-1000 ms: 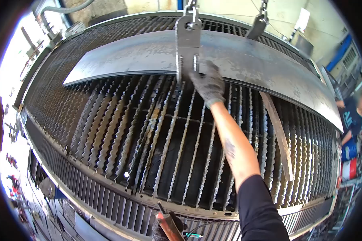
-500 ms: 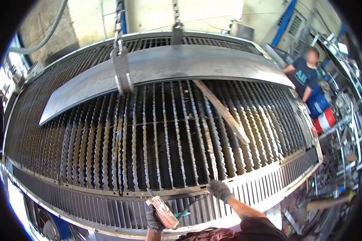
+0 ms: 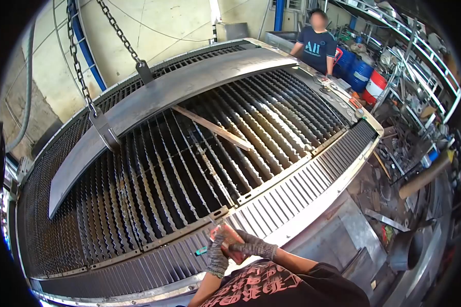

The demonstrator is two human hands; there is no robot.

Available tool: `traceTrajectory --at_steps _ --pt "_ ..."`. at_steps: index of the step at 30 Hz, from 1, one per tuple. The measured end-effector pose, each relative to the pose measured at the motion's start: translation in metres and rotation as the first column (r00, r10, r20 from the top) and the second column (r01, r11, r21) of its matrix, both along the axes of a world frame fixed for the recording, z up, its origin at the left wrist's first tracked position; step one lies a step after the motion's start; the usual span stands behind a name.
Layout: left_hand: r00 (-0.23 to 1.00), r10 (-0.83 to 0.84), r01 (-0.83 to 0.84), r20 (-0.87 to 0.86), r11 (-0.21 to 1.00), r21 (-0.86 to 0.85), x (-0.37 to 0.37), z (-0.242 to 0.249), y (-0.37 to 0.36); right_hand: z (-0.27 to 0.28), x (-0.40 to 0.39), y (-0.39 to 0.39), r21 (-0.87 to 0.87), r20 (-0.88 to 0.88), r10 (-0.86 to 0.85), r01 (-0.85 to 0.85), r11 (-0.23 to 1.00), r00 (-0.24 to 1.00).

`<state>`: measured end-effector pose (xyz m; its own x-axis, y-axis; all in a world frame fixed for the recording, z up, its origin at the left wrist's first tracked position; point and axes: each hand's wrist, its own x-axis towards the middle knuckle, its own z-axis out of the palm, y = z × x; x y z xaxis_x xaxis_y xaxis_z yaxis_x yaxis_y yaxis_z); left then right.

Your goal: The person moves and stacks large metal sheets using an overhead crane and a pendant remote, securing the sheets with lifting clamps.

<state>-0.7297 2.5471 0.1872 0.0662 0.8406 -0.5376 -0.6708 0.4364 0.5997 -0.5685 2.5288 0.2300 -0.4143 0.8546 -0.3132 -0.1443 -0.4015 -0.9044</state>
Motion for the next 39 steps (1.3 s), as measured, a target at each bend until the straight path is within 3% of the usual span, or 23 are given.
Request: traceTrajectory --at_steps 1,3,4,5,6,9,10,11,14,15,17,18,20,22,24,27,29,31,33,35,37,38,39 --pt "0.995 -0.023 0.031 -0.097 0.997 0.076 0.012 0.008 -0.009 -0.002 0.013 -0.009 -0.062 -0.091 -0.043 0.038 0.997 0.995" --pt "0.904 -0.242 0.287 -0.353 0.954 0.081 0.028 0.022 -0.019 0.030 0.047 -0.023 -0.219 -0.007 -0.055 0.052 0.974 0.998" --pt "0.913 -0.197 0.245 -0.357 0.965 0.095 0.035 0.018 -0.025 0.017 0.064 -0.032 -0.248 -0.086 -0.051 0.029 0.968 0.995" --pt "0.869 -0.288 0.355 -0.402 0.929 0.104 0.043 0.009 -0.031 0.008 0.080 -0.038 -0.229 0.052 0.013 -0.001 0.973 0.999" --pt "0.817 -0.365 0.451 -0.447 0.887 0.101 0.050 0.005 -0.038 0.010 0.090 -0.046 -0.227 -0.002 -0.008 0.007 0.974 1.000" --pt "0.890 -0.330 0.350 -0.314 0.937 0.010 0.084 0.020 -0.062 0.004 0.132 -0.064 -0.200 -0.142 -0.003 -0.026 0.980 0.990" --pt "0.866 -0.293 0.323 -0.405 0.946 0.007 0.097 0.026 -0.072 0.006 0.149 -0.069 -0.244 -0.186 -0.007 -0.039 0.969 0.983" --pt "0.913 -0.230 0.271 -0.337 0.959 0.080 0.104 0.009 -0.080 -0.004 0.169 -0.075 -0.294 -0.193 -0.004 -0.054 0.954 0.981" --pt "0.942 0.047 -0.067 -0.331 0.997 -0.047 0.132 -0.001 -0.113 -0.020 0.218 -0.087 -0.355 -0.233 0.051 -0.133 0.925 0.971" --pt "0.925 0.161 -0.210 -0.343 0.972 -0.110 0.142 -0.003 -0.128 -0.032 0.234 -0.088 -0.303 -0.230 0.073 -0.142 0.942 0.970" --pt "0.907 0.226 -0.300 -0.354 0.939 -0.169 0.157 -0.003 -0.169 -0.045 0.267 -0.099 -0.292 -0.184 0.109 -0.161 0.943 0.977" --pt "0.871 0.361 -0.437 -0.332 0.878 -0.194 0.176 -0.018 -0.193 -0.040 0.284 -0.104 -0.335 -0.157 0.161 -0.205 0.919 0.975" --pt "0.816 0.438 -0.534 -0.378 0.821 -0.203 0.204 -0.077 -0.242 -0.038 0.314 -0.115 -0.361 -0.114 0.227 -0.253 0.897 0.967" --pt "0.819 0.504 -0.569 -0.272 0.776 -0.274 0.242 -0.061 -0.283 -0.023 0.336 -0.131 -0.304 -0.054 0.277 -0.280 0.911 0.959" --pt "0.824 0.259 -0.405 -0.504 0.891 -0.203 0.270 -0.051 -0.321 -0.021 0.351 -0.148 -0.229 -0.023 0.294 -0.291 0.929 0.956" --pt "0.856 0.248 -0.396 -0.454 0.879 -0.266 0.307 -0.047 -0.349 -0.044 0.377 -0.175 -0.186 -0.056 0.256 -0.262 0.947 0.965" --pt "0.848 0.233 -0.377 -0.476 0.896 -0.234 0.324 -0.036 -0.363 -0.056 0.406 -0.194 -0.200 -0.020 0.357 -0.354 0.914 0.934" --pt "0.808 0.277 -0.415 -0.520 0.894 -0.170 0.344 -0.040 -0.373 -0.072 0.433 -0.217 -0.350 0.004 0.175 -0.162 0.922 0.985" --pt "0.718 0.290 -0.439 -0.632 0.894 -0.088 0.362 -0.042 -0.386 -0.071 0.453 -0.242 -0.425 -0.060 0.251 -0.252 0.869 0.966" --pt "0.664 0.288 -0.448 -0.690 0.892 -0.058 0.369 -0.040 -0.411 -0.058 0.471 -0.277 -0.604 -0.261 0.204 -0.325 0.728 0.943" --pt "0.580 0.284 -0.449 -0.763 0.893 -0.009 0.391 -0.051 -0.435 -0.058 0.490 -0.306 -0.559 -0.149 0.200 -0.249 0.791 0.968" --pt "0.702 0.323 -0.480 -0.635 0.873 -0.086 0.400 -0.051 -0.449 -0.071 0.506 -0.312 -0.502 -0.069 0.284 -0.279 0.818 0.956" --pt "0.710 0.332 -0.491 -0.622 0.866 -0.099 0.416 -0.052 -0.468 -0.085 0.528 -0.318 -0.447 0.014 0.358 -0.314 0.837 0.934"
